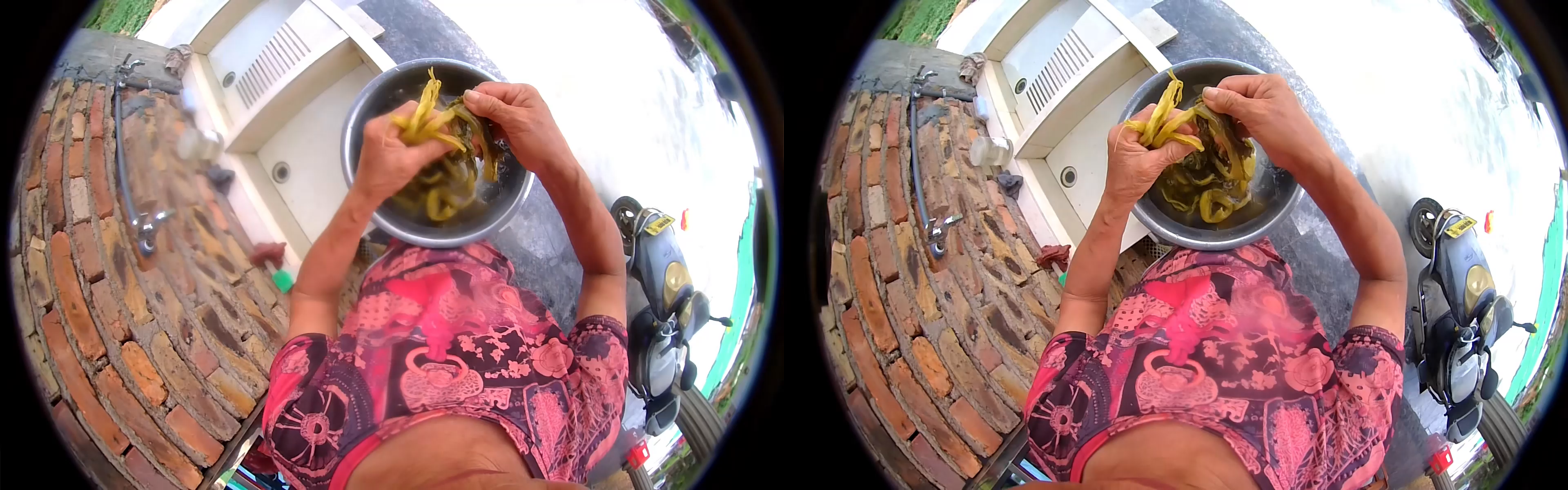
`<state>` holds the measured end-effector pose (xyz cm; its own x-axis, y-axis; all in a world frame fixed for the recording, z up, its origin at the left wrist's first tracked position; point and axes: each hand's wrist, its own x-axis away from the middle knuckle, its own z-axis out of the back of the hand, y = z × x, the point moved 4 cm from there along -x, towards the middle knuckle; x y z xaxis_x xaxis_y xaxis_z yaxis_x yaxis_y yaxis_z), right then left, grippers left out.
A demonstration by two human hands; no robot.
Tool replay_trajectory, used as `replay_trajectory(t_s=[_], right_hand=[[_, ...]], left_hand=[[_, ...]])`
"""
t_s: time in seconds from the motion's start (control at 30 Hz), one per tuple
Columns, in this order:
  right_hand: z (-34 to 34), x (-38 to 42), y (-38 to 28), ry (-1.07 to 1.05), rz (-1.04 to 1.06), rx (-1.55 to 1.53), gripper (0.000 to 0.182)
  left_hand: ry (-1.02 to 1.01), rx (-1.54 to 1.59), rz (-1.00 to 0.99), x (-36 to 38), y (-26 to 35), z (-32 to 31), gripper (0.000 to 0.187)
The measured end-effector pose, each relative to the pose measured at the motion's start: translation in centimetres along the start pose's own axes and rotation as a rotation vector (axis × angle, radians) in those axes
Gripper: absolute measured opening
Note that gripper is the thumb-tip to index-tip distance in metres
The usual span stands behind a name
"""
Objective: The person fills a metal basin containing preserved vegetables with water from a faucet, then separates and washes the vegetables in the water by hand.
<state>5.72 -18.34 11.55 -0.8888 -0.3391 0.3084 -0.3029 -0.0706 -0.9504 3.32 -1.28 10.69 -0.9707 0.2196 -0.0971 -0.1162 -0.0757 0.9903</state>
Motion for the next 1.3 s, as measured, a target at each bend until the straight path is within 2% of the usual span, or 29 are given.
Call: replay_trajectory(t_s=[0.03,0.07,0.17,0.23,0.3,0.33,0.37,0.43,0.57,0.6,0.63,0.67,0.7,0.77,0.83,0.9,0.97,1.03,1.1,1.13,1.17,1.27,1.3], right_hand=[[-0.1,-0.2,-0.5,0.023,0.008,-0.050,0.025],[-0.2,-0.3,-0.8,0.047,0.014,-0.099,0.024],[-0.8,-1.0,-0.2,0.055,-0.009,-0.228,0.021],[-0.5,-2.0,1.1,0.089,0.001,-0.314,0.019],[-0.5,-2.8,2.1,0.121,0.014,-0.400,0.017],[-0.6,-3.3,2.3,0.171,0.020,-0.484,0.016],[-0.4,-3.5,2.8,0.222,0.022,-0.567,0.014],[-0.1,-3.9,4.1,0.256,0.026,-0.589,0.013],[0.1,-3.7,6.6,0.211,-0.012,-0.535,0.011],[0.2,-3.4,6.8,0.230,-0.010,-0.479,0.011],[0.5,-3.0,6.8,0.247,-0.004,-0.421,0.012],[1.1,-2.1,6.6,0.269,-0.037,-0.196,0.012],[1.9,-1.6,6.8,0.290,-0.078,0.260,0.017],[2.1,-1.1,7.3,0.381,0.200,1.388,0.024],[2.0,-1.3,7.4,0.443,0.262,1.484,0.027],[1.3,-2.2,6.9,0.509,0.329,1.585,0.029],[-0.8,-5.0,8.2,0.298,0.437,1.273,0.030],[-2.3,-8.4,12.1,0.241,0.334,1.164,0.026],[-3.5,-10.5,15.6,0.195,0.256,1.248,0.022],[-3.7,-11.0,15.7,0.146,0.068,1.200,0.016],[-3.9,-10.7,15.3,0.141,0.080,1.204,0.016],[-4.4,-7.0,12.0,0.424,0.497,1.113,0.014],[-4.7,-5.7,11.0,0.412,0.502,1.113,0.014]], left_hand=[[0.057,-0.082,-0.072,0.0,0.6,-0.6,0.025],[0.088,-0.196,-0.133,0.0,0.5,-0.9,0.035],[0.110,-0.147,-0.031,-0.5,-0.9,-1.0,0.043],[0.115,-0.104,-0.114,-0.2,-0.7,-1.8,0.044],[-0.008,0.524,0.323,1.1,-3.5,-3.1,0.035],[-0.108,0.740,0.406,1.4,-4.1,-3.8,0.036],[-0.114,0.738,0.407,1.8,-4.5,-4.1,0.036],[-0.071,0.971,0.485,2.6,-4.9,-4.7,0.042],[0.065,0.896,0.538,2.4,-5.7,-3.5,0.035],[0.115,0.756,0.559,2.7,-6.4,-3.1,0.025],[0.122,0.754,0.555,3.0,-7.1,-2.8,0.025],[0.166,0.732,0.611,3.8,-8.2,-2.4,0.022],[0.210,0.710,0.667,4.6,-9.3,-1.9,0.018],[0.286,0.733,0.706,5.7,-11.2,-0.8,0.017],[0.420,0.904,0.779,6.6,-12.6,0.2,0.019],[0.428,0.980,0.776,6.4,-13.0,0.5,0.023],[0.412,1.097,0.733,5.6,-12.8,0.6,0.026],[0.402,1.113,0.719,5.3,-13.5,0.6,0.025],[0.449,1.006,0.796,5.0,-14.0,0.8,0.022],[0.450,0.986,0.810,4.9,-14.0,0.7,0.020],[0.453,0.938,0.805,4.8,-14.0,0.6,0.023],[0.383,1.013,0.853,4.6,-14.6,-0.1,0.034],[0.410,1.022,0.883,4.4,-15.0,-0.5,0.032]])
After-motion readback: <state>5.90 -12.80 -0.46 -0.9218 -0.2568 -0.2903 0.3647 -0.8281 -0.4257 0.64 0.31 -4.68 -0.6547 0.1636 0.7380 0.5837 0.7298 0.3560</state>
